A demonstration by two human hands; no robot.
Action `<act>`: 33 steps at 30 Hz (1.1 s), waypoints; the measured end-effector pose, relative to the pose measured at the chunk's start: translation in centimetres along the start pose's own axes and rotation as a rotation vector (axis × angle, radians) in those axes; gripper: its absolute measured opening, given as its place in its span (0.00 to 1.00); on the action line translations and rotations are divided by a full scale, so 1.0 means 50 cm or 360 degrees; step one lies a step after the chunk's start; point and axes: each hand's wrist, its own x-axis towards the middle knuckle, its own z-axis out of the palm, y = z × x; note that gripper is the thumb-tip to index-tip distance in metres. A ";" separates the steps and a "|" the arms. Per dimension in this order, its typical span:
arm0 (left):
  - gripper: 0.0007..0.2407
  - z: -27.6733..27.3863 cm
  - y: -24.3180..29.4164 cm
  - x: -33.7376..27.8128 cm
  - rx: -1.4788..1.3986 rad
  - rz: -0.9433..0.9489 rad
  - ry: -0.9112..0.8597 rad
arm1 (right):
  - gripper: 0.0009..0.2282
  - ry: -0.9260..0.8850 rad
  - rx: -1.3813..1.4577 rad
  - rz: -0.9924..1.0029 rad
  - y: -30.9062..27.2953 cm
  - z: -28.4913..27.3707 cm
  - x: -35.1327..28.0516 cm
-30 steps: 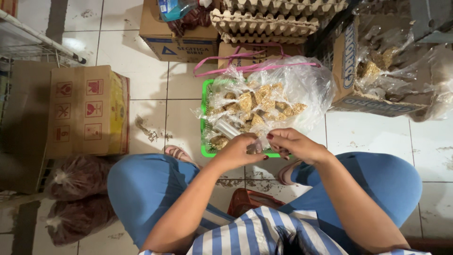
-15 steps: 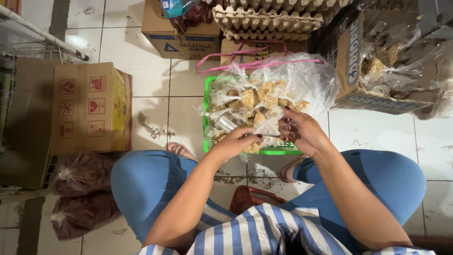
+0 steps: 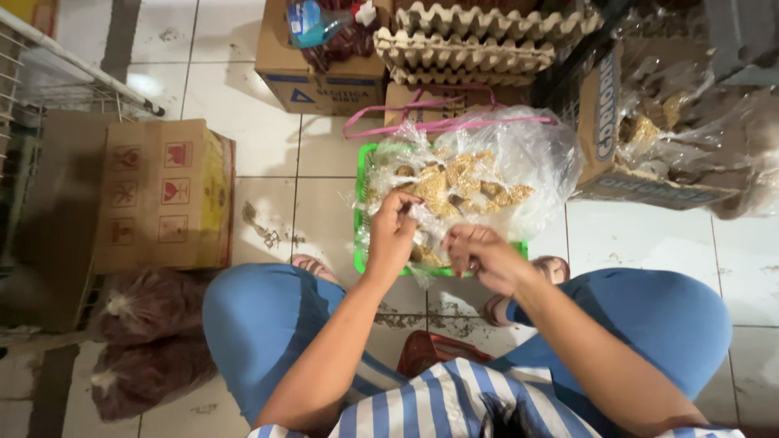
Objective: The person places individual peanut brittle snacks into a clear plastic bag by hand while sitting on the floor of a storage area.
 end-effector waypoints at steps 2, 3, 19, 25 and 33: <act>0.07 -0.002 -0.010 0.000 -0.0654 -0.0055 -0.0264 | 0.07 0.0028 0.0129 0.0059 0.014 0.003 -0.005; 0.07 -0.004 -0.010 -0.007 -0.0791 -0.0132 -0.0417 | 0.10 0.0045 0.0195 0.0089 0.016 -0.001 -0.005; 0.11 0.001 0.137 -0.057 0.0185 0.0186 -0.0961 | 0.02 -0.0487 -0.0744 -0.0281 -0.054 -0.076 0.010; 0.09 0.023 0.143 -0.087 0.0781 0.0740 -0.1007 | 0.03 -0.0436 -0.1266 -0.0301 -0.040 -0.092 0.008; 0.08 0.026 0.105 -0.063 0.0874 0.0266 -0.0393 | 0.03 0.0359 -0.0782 -0.0487 0.014 -0.004 0.028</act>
